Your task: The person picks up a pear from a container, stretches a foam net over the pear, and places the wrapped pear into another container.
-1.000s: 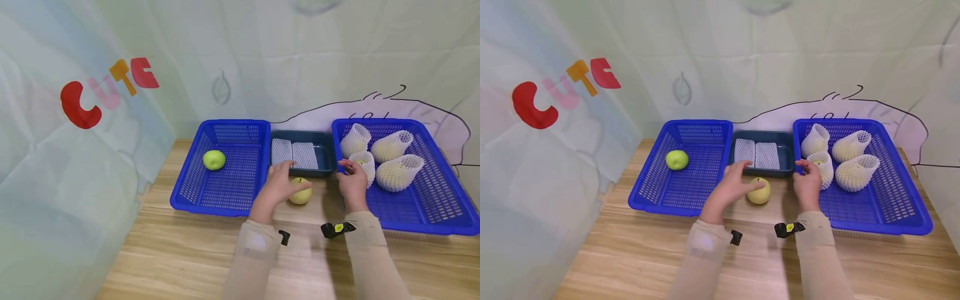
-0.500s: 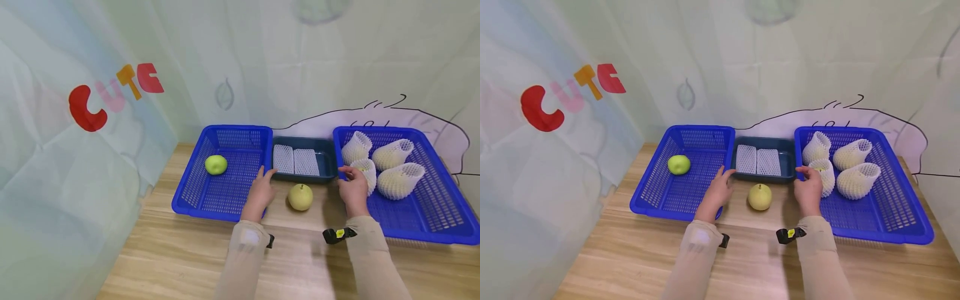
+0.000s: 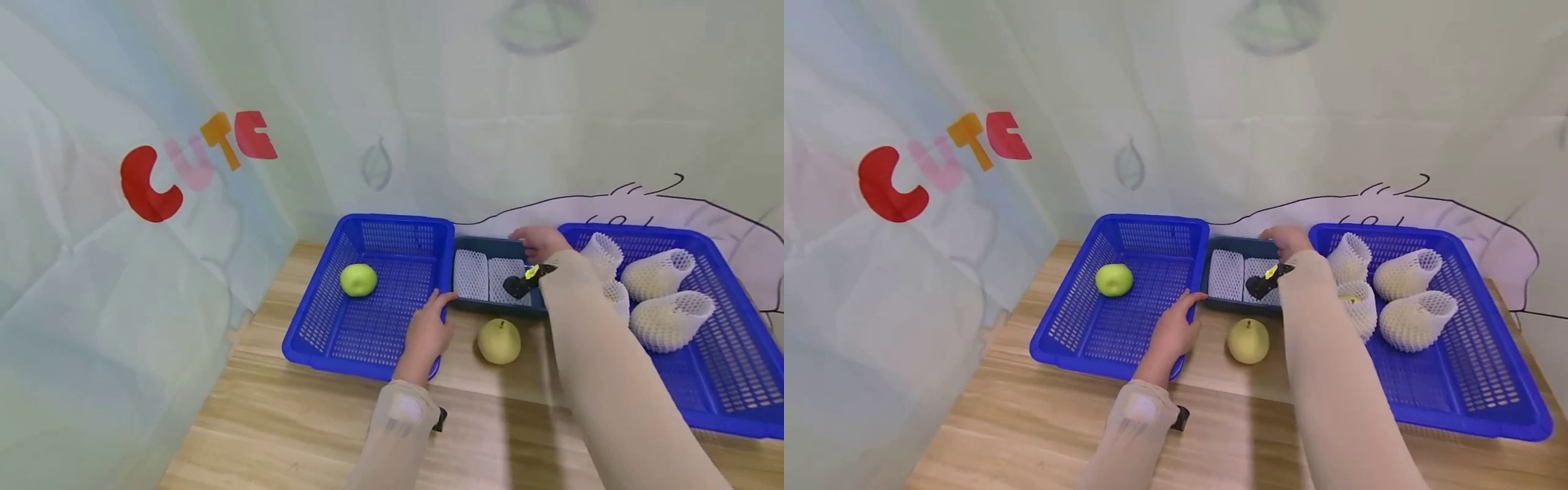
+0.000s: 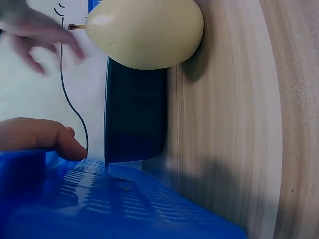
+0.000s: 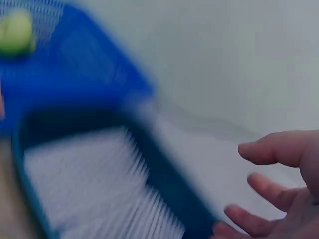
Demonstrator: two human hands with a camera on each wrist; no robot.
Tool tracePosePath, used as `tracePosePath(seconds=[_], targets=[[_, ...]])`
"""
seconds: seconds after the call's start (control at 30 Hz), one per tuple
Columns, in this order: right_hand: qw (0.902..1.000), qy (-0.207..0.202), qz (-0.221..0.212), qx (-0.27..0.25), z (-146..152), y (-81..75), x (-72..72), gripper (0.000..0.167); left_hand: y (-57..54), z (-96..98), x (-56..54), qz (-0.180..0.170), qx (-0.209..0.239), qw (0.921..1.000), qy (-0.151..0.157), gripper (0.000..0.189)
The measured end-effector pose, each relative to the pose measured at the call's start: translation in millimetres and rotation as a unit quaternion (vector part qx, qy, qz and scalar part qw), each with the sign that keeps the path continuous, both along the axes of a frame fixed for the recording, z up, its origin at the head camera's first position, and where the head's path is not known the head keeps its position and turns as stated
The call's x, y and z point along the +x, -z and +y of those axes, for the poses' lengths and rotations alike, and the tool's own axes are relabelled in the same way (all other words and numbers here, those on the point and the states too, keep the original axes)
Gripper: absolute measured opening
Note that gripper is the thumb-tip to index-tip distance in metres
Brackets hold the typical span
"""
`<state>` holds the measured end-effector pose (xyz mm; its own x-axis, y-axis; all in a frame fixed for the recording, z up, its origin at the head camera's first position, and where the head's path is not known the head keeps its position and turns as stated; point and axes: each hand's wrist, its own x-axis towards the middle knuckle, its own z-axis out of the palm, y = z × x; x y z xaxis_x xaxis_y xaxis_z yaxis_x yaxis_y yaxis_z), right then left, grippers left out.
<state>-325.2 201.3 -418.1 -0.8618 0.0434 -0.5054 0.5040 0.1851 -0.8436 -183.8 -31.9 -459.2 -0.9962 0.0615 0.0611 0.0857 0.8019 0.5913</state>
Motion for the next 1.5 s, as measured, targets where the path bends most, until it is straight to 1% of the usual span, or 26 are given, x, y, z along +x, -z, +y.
tracePosePath(seconds=[0.03,0.07,0.13,0.17,0.23,0.27,0.3,0.33,0.4,0.5,0.6,0.7,0.77,0.83,0.87,0.93,1.0,1.07,1.17,1.23,1.3,1.37,1.43,1.5], targets=[[0.9995,-0.018,-0.016,0.020,5.1,20.5,-8.4,0.074,0.9,-0.3,3.1,-0.004,0.002,1.0000,0.001,0.049],[0.9978,-0.031,-0.032,0.049,5.8,32.2,-8.1,0.074,1.8,-0.7,6.3,-0.006,0.004,1.0000,0.002,0.049],[0.9917,-0.048,-0.051,0.108,4.5,49.8,0.6,0.071,3.2,-1.5,12.4,-0.012,0.004,0.9999,0.002,0.048],[0.9885,-0.054,-0.073,0.121,-0.8,49.1,11.6,0.072,4.1,-1.6,15.2,-0.016,0.002,0.9999,0.001,0.048],[0.9822,-0.088,-0.074,0.149,-1.3,59.3,22.6,0.073,4.4,-1.0,19.9,-0.019,0.003,0.9998,0.002,0.049],[0.9809,-0.088,-0.080,0.154,-4.9,55.5,32.8,0.074,4.1,-0.4,21.6,-0.021,0.003,0.9998,0.003,0.049],[0.9798,-0.092,-0.083,0.157,-5.4,57.2,37.4,0.076,4.0,0.3,22.9,-0.023,0.004,0.9997,0.004,0.049],[0.9786,-0.096,-0.084,0.161,-5.0,59.4,40.2,0.078,3.7,1.0,24.0,-0.025,0.006,0.9997,0.005,0.049],[0.9796,-0.091,-0.089,0.156,-4.3,61.9,43.6,0.079,2.5,2.8,25.0,-0.021,0.011,0.9997,0.007,0.049],[0.9855,-0.055,-0.110,0.117,-4.6,61.3,46.6,0.075,2.1,4.9,24.4,-0.022,0.012,0.9997,0.004,0.049],[0.9880,-0.038,-0.125,0.082,-1.8,62.1,46.1,0.070,2.7,7.1,23.3,-0.025,0.012,0.9996,0.003,0.050],[0.9910,-0.023,-0.119,0.056,2.7,58.4,46.4,0.065,2.8,9.5,22.3,-0.033,0.016,0.9993,0.002,0.051],[0.9934,-0.019,-0.108,0.032,6.3,51.7,46.8,0.059,3.5,10.9,20.6,-0.038,0.019,0.9991,0.003,0.051],[0.9960,-0.010,-0.089,-0.011,9.9,39.1,49.0,0.045,3.2,11.8,18.0,-0.033,0.018,0.9993,0.005,0.051],[0.9963,-0.006,-0.078,-0.036,12.0,31.9,49.8,0.043,2.0,12.0,16.2,-0.029,0.018,0.9994,0.006,0.051],[0.9959,-0.006,-0.052,-0.073,16.3,15.9,53.1,0.044,-0.1,12.5,11.8,-0.022,0.018,0.9995,0.011,0.051],[0.9948,-0.001,-0.023,-0.100,20.3,1.6,59.6,0.049,-2.5,11.8,7.4,-0.012,0.017,0.9997,0.013,0.049],[0.9936,0.005,0.006,-0.113,22.3,-7.8,68.7,0.062,-4.4,10.4,3.7,-0.010,0.012,0.9998,0.013,0.046],[0.9892,0.002,0.049,-0.138,19.7,-13.2,87.8,0.062,-7.2,6.8,0.9,-0.021,-0.006,0.9997,0.008,0.041],[0.9841,-0.012,0.083,-0.157,13.6,-14.5,101.5,0.059,-13.6,5.1,0.2,-0.032,-0.011,0.9994,0.003,0.048],[0.9789,-0.027,0.116,-0.166,5.2,-15.9,114.0,0.055,-23.1,5.2,-0.5,-0.036,0.009,0.9993,0.004,0.061],[0.9742,-0.044,0.141,-0.171,-4.6,-18.4,125.2,0.053,-34.3,8.0,-1.0,-0.033,0.049,0.9982,0.015,0.071],[0.9699,-0.059,0.151,-0.182,-14.3,-21.9,134.9,0.054,-43.7,12.5,-1.4,-0.033,0.101,0.9938,0.033,0.075],[0.9673,-0.078,0.149,-0.189,-22.2,-24.7,142.3,0.056,-48.5,16.8,-2.2,-0.042,0.148,0.9869,0.050,0.074]])
